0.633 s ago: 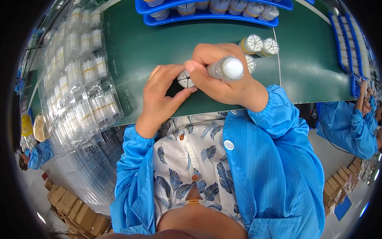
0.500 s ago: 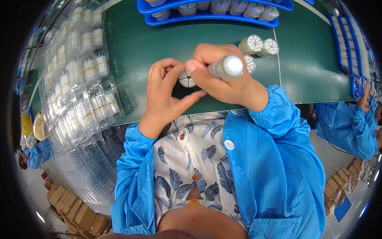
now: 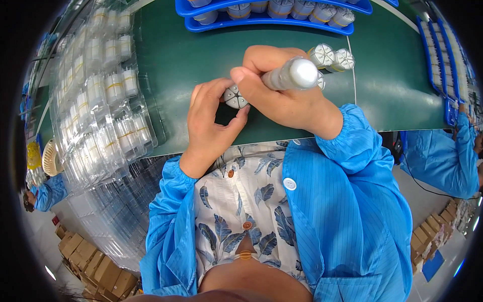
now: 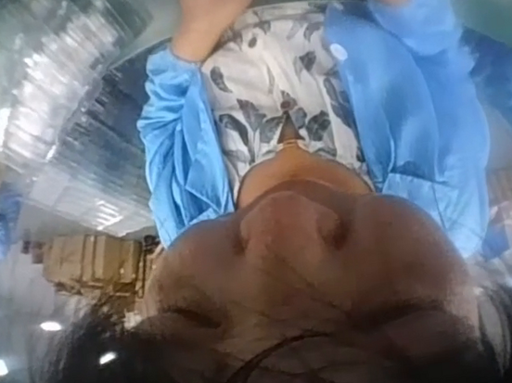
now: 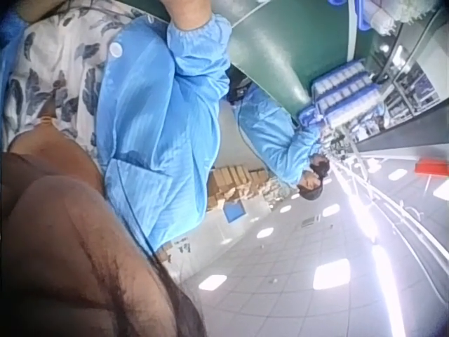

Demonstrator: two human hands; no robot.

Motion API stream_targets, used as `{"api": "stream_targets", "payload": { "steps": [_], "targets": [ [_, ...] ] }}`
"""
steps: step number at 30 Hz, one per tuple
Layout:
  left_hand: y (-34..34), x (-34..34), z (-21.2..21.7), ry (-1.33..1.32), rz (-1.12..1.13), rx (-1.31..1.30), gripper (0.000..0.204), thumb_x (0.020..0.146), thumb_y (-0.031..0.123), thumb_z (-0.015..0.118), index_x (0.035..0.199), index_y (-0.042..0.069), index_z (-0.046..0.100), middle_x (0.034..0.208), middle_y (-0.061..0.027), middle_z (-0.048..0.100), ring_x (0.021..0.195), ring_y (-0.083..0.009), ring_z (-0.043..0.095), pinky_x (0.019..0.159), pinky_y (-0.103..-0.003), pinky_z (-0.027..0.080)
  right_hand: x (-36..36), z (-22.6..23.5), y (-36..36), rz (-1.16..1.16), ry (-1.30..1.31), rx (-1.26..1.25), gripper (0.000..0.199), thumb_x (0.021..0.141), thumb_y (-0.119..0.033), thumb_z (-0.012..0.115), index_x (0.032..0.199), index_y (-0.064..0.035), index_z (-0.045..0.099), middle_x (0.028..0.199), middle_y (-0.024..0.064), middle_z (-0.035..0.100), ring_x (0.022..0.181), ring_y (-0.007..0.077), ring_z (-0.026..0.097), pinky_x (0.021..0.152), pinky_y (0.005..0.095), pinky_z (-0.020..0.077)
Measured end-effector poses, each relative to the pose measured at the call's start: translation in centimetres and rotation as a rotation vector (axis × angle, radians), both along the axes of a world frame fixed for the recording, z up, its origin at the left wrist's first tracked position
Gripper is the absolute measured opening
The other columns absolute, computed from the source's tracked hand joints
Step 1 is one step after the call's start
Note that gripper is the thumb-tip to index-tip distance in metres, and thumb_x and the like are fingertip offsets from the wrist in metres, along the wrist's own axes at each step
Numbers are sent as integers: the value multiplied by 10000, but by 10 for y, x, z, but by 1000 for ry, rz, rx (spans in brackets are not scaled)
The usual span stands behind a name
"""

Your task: The person unloads bundled components from trays onto the workbench, applies a handheld tool to the ends of the bundles, and places the finished bundles into plastic packaging trays by hand.

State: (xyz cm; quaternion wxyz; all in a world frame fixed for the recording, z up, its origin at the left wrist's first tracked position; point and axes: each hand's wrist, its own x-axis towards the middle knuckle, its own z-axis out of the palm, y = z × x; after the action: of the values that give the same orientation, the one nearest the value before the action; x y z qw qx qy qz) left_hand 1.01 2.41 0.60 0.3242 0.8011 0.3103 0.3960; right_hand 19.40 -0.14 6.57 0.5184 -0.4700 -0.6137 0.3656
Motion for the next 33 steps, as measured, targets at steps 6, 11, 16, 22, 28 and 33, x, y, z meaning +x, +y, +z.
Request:
{"api": "stream_targets", "payload": {
  "steps": [6, 11, 16, 22, 28, 33],
  "targets": [
    [2, 2, 2, -12, 8, 52, 522, 669, 48, 805, 1151, 40, 604, 1100, -133, 582, 985, -333, 562, 819, -400, 489, -6, -4, 4, 7, -1, 15, 266, 927, -121, 646, 714, -7, 535, 623, 25, 467, 550, 95, 407, 469, 291, 303],
    [0, 4, -3, 3, 57, 7, 507, 678, 75, 825, 1139, 57, 615, 1040, -128, 536, 952, -323, 552, 777, -392, 487, -4, -7, 5, 25, 24, 2, 270, 934, -125, 641, 717, -6, 533, 627, 24, 468, 562, 85, 409, 473, 285, 311],
    [-3, 3, -2, 4, 47, 24, 484, 687, 71, 820, 1129, 60, 623, 1034, -130, 530, 930, -316, 548, 751, -393, 482, -6, -9, 6, 39, 32, 3, 266, 941, -134, 633, 727, -11, 533, 632, 22, 463, 570, 85, 406, 477, 284, 316],
    [-6, 4, 2, 14, 60, 91, 511, 685, 79, 826, 1141, 42, 599, 1042, -138, 534, 939, -332, 551, 771, -408, 479, -5, -7, 3, 67, -57, 26, 280, 935, -139, 634, 707, -19, 525, 626, 11, 472, 570, 79, 399, 478, 283, 310],
    [-5, 2, -2, 24, 86, 21, 522, 685, 66, 823, 1135, 26, 563, 1062, -149, 581, 955, -349, 565, 788, -423, 478, -1, 4, 12, 91, 68, 33, 318, 926, -147, 647, 669, -29, 502, 609, 1, 462, 563, 71, 400, 481, 282, 293],
    [-3, -3, -2, -2, 43, 27, 510, 689, 33, 798, 1148, 24, 576, 1096, -145, 609, 981, -345, 573, 806, -409, 483, -6, -2, 19, 113, -12, 67, 342, 938, -142, 643, 659, -21, 486, 608, 17, 436, 556, 90, 376, 478, 294, 293]
  ]
}}
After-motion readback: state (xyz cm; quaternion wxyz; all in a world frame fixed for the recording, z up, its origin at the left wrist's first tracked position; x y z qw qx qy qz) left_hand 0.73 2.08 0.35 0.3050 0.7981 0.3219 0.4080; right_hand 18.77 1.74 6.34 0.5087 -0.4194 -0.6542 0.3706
